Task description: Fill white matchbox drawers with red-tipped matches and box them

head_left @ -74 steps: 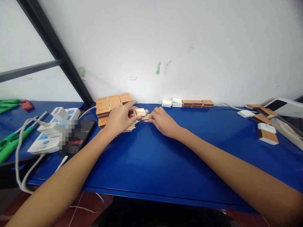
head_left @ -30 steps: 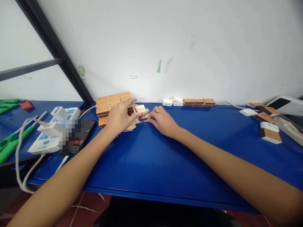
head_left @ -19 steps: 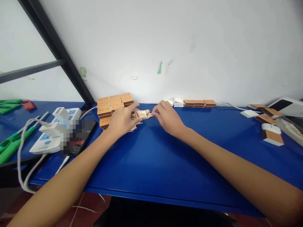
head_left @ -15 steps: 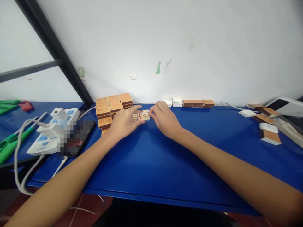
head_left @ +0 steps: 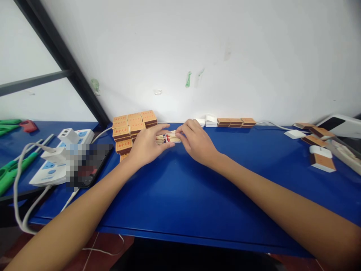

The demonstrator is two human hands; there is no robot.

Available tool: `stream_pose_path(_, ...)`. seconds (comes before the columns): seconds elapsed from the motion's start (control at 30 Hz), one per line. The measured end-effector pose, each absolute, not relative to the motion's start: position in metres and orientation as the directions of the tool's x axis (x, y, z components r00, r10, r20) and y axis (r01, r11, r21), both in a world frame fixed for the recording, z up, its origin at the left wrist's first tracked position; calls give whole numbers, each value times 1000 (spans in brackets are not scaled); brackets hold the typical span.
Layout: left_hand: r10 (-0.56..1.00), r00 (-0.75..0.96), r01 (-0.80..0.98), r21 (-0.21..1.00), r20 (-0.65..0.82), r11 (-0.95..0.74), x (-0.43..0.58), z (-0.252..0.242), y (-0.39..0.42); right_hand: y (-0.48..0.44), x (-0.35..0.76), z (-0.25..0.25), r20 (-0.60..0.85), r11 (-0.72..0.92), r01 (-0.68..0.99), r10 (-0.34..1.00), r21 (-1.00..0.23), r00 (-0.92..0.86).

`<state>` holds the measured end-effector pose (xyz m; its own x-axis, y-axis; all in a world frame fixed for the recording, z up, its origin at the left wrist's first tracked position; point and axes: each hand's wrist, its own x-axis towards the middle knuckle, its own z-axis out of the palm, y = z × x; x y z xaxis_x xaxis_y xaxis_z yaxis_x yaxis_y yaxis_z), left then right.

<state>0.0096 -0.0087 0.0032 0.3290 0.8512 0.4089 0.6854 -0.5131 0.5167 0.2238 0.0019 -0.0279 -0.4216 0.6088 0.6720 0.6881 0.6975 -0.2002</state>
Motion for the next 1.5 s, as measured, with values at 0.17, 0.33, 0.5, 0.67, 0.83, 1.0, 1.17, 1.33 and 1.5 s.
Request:
stream_pose_path(0.17, 830, 243, 743, 454, 503, -492, 5, 6, -4, 14, 233, -38, 628, 640, 731, 675, -237, -387)
stream_pose_path(0.33, 819, 218, 771, 421, 531, -478, 3, 7, -1, 23, 238, -52, 504, 662, 708, 711, -245, -490)
stream_pose_path(0.5, 827, 225, 779, 415, 515, -471, 4, 8, -3, 22, 234, -53, 478, 683, 689, 702, -243, -528)
stream_pose_path(0.67, 832, 230, 786, 408, 505, -465, 4, 8, -4, 18, 232, -51, 487, 694, 679, 691, -241, -533)
stream_pose_path(0.83, 836, 231, 801, 392, 497, -454, 4, 9, -4, 15, 228, -48, 456, 697, 674, 696, -244, -555)
stream_pose_path(1.0, 841, 250, 817, 360, 480, -449, 3, 9, -5, 14, 230, -47, 413, 690, 689, 707, -223, -574)
stream_pose_path(1.17, 840, 281, 838, 308, 463, -450, 1, 7, -3, 15, 236, -46, 430, 693, 697, 695, -187, -576)
stream_pose_path(1.33, 857, 302, 834, 320, 417, -450, 2, 5, -3, 18, 239, -40, 562, 602, 737, 740, -307, -370)
stream_pose_path(1.5, 853, 331, 795, 368, 403, -482, 8, 2, -9, 9, 230, -30, 620, 653, 660, 703, -371, -347)
